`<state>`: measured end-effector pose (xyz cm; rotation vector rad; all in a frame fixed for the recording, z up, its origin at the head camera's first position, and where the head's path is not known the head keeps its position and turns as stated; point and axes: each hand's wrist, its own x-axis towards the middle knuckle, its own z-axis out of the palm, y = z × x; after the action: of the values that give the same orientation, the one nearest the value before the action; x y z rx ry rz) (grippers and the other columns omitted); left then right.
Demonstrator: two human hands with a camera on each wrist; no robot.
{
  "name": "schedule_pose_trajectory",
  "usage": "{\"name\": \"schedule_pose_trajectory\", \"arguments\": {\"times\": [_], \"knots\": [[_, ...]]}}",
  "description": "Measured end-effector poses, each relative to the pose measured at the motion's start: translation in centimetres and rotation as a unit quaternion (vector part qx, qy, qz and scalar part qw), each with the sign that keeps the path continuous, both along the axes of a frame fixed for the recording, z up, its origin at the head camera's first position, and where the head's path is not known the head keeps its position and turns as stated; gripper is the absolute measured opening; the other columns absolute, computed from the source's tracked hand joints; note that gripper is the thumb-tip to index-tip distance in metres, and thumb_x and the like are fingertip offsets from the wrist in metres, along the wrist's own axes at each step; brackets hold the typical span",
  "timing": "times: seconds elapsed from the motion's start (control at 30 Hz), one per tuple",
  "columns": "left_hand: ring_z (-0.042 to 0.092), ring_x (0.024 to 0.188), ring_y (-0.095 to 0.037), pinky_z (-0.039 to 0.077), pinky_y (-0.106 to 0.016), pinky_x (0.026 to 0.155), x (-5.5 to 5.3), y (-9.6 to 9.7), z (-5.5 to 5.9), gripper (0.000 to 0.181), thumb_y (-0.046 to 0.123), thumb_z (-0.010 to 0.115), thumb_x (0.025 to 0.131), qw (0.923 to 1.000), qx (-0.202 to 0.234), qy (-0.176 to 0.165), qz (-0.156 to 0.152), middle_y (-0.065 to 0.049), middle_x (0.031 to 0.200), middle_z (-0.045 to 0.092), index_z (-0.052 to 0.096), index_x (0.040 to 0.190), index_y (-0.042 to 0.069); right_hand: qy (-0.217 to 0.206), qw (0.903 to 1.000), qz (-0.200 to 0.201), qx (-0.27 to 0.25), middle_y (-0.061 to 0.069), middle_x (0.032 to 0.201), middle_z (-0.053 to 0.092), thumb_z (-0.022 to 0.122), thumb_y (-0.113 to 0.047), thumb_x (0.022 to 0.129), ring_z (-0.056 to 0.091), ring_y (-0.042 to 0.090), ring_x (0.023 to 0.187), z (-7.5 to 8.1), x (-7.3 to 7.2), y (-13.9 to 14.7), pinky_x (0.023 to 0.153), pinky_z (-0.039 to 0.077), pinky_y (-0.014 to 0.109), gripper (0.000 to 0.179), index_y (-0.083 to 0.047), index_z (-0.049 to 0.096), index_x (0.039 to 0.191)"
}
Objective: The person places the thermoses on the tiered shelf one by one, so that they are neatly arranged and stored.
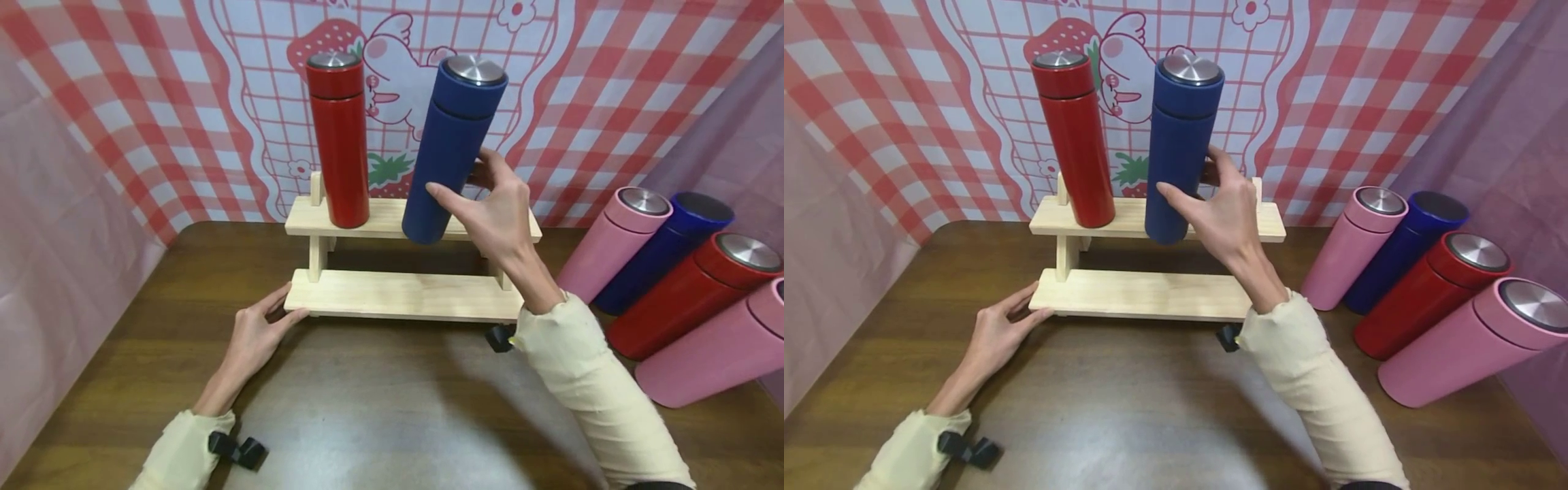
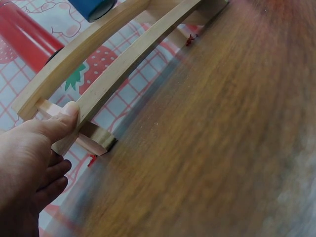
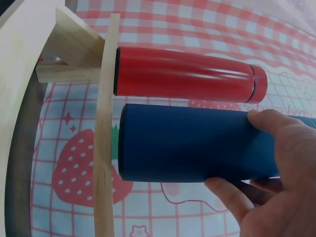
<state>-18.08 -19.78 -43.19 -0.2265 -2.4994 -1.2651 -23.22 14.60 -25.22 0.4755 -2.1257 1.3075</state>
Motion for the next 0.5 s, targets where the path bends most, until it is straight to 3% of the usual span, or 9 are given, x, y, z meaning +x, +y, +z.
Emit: {"name": "schedule_pose_trajectory", "arguments": {"times": [0.23, 0.5], "knots": [[0.07, 0.111, -0.031, 0.058, -0.039, 0.087, 0.0, -0.1, 0.1, 0.061, 0.02, 0.085, 0.09, 1.0, 0.001, 0.001, 0.0, -0.021, 0.125, 0.068, 0.061, 0.14, -0.006, -0.017, 0.9998, 0.001, 0.002, 0.015, 0.125, 0.07, 0.087, -0.021, 0.086, 0.068, 0.026, 0.109, 0.0, -1.2, -0.5, 0.097, 0.055, 0.042, 0.066, 0.001, 0.057, 0.141], [0.069, 0.112, -0.031, 0.057, -0.045, 0.088, 0.0, 0.1, 0.1, 0.062, 0.02, 0.085, 0.089, 1.0, -0.001, 0.003, 0.0, -0.021, 0.126, 0.068, 0.061, 0.14, -0.006, -0.04, 0.9992, -0.009, 0.004, 0.015, 0.127, 0.069, 0.085, -0.026, 0.088, 0.068, 0.025, 0.112, 0.0, -1.9, -0.6, 0.096, 0.056, 0.042, 0.067, -0.001, 0.057, 0.143]]}}
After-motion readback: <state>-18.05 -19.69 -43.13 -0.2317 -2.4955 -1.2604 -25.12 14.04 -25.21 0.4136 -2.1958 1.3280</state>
